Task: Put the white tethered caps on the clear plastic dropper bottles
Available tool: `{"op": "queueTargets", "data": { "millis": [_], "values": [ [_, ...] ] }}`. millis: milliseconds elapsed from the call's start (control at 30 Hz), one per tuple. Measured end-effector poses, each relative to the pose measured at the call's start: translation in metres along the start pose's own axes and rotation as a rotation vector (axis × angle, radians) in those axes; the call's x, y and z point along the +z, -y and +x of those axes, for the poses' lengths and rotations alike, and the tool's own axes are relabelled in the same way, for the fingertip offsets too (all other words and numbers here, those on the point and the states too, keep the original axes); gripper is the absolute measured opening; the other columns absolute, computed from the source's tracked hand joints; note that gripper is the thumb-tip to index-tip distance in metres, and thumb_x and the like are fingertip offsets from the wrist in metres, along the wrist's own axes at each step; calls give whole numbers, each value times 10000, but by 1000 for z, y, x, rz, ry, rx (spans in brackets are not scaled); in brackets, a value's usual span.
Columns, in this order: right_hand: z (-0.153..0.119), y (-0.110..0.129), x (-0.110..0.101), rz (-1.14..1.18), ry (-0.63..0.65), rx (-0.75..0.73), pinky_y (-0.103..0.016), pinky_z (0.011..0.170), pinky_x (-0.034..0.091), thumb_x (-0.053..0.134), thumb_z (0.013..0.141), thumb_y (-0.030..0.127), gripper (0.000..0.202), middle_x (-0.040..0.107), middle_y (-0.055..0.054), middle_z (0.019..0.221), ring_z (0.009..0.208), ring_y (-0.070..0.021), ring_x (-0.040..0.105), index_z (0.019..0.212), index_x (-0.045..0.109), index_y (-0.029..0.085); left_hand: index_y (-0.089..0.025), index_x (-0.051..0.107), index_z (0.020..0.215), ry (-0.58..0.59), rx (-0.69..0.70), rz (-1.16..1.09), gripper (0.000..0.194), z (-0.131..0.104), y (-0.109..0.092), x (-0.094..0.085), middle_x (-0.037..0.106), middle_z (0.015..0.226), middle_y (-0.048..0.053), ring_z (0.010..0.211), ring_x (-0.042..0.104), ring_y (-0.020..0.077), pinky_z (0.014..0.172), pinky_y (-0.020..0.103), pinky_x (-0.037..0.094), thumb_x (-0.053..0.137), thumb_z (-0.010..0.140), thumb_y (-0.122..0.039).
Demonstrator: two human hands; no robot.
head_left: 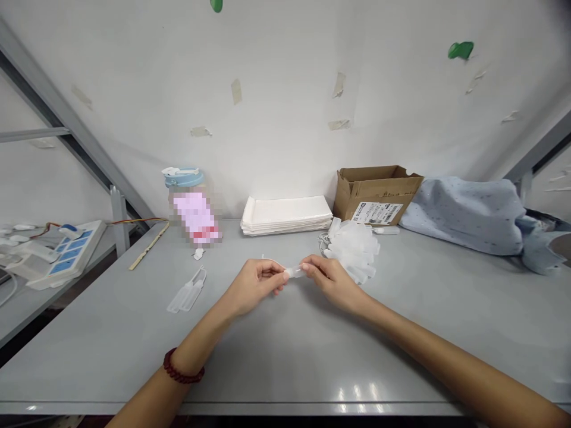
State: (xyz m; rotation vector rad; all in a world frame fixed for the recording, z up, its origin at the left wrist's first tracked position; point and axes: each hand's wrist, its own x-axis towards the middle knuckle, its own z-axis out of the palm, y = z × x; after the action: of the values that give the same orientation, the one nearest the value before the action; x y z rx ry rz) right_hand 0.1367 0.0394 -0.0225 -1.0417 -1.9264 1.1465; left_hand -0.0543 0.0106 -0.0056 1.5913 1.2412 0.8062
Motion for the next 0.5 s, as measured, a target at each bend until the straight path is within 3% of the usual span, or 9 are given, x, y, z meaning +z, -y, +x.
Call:
{"op": "queueTargets", "data": {
  "millis": [133,267,367,500],
  "values": [
    [4,-8,-1,111,74,105,-234,436,222,408,864,510,417,294,65,520,458,-81,257,586,367,201,-151,652,839,-91,179,225,151,-2,5,5,664,806,46,713,603,153,662,259,473,564,806,-270],
    [7,-8,-2,206,121,174,-223,388,184,393,840,574,438,239,85,508,414,-63,197,599,307,219,-157,655,865,-158,354,361,158,-1,5,9,666,825,55,727,589,153,663,255,469,517,835,-230],
    [4,-3,-2,224,102,147,-224,420,218,419,843,552,408,290,71,539,451,-74,245,642,387,199,-167,666,876,-166,258,290,180,-2,1,8,669,828,44,743,582,153,661,243,461,534,841,-284],
    [-2,3,1,77,5,-33,-241,505,268,430,885,428,287,375,43,595,534,-105,328,873,558,171,-154,664,869,-75,106,146,270,-2,-4,2,644,777,30,661,556,133,639,241,465,525,849,-384]
  ]
}}
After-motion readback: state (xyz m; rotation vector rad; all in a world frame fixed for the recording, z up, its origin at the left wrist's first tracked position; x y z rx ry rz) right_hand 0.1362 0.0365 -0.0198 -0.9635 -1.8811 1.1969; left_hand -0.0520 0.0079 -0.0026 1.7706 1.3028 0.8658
